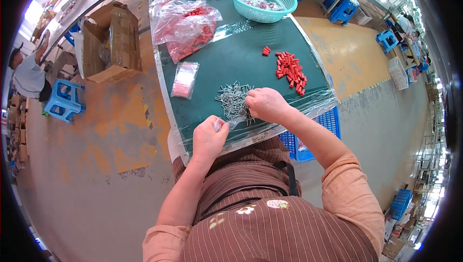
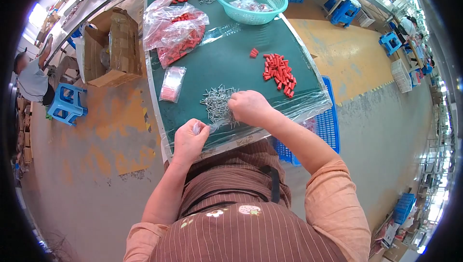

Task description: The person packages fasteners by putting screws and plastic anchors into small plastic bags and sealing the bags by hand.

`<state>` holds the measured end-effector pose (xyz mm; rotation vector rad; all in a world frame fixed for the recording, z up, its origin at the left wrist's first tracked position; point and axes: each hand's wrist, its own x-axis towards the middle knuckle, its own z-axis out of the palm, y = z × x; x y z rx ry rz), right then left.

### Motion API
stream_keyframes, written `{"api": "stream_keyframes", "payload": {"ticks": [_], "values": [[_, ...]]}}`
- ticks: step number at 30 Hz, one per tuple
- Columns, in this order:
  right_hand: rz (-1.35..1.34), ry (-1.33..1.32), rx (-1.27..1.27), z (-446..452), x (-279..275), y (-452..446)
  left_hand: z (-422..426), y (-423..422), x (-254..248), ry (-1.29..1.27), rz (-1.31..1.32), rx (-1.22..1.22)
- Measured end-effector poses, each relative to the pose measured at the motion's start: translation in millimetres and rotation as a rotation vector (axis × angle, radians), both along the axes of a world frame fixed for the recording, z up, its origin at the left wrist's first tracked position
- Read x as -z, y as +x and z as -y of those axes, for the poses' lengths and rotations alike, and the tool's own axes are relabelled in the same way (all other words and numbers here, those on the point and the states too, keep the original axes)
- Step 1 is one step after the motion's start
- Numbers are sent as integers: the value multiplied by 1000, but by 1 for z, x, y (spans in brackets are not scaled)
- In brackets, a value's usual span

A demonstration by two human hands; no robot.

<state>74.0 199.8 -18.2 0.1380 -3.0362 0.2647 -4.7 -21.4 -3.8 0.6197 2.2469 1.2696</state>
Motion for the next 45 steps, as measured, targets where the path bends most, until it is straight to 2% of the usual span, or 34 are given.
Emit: {"api": "stream_keyframes", "payload": {"ticks": [3,7,10,17,23,27,30,31,34,37,40,41,43,44,45], "values": [[55,-183,145,-2,-8,2,-2,-2,0,-7,-36,1],[11,-941,328,14,-31,11,-12,-4,-1,-44,-4,7],[-206,-951,59,35,-41,14,-22,-2,0,-52,-64,69],[-235,-757,90,39,-28,20,-29,0,-6,29,36,98],[-177,-761,83,27,-48,26,-30,0,-11,34,26,84],[-91,-947,184,23,-31,31,-30,-3,-21,54,95,87],[214,-1243,311,15,-12,37,-34,-10,-14,110,225,74],[170,-1391,363,18,-12,39,-34,-13,-11,134,272,65],[160,-1465,373,12,-10,46,-35,-16,-20,147,537,21],[151,-1421,349,4,-10,52,-38,-14,-23,158,674,-21],[30,-1219,524,-13,-18,61,-36,-21,-10,77,474,29],[-79,-1114,598,-24,-18,67,-36,-21,-10,63,271,65],[-217,-680,764,-49,-21,82,-31,-15,-9,43,-138,127],[-278,-471,840,-61,-18,89,-31,-11,-10,46,-168,153],[-261,-404,933,-71,-17,95,-30,-8,-11,46,-199,177]]}}
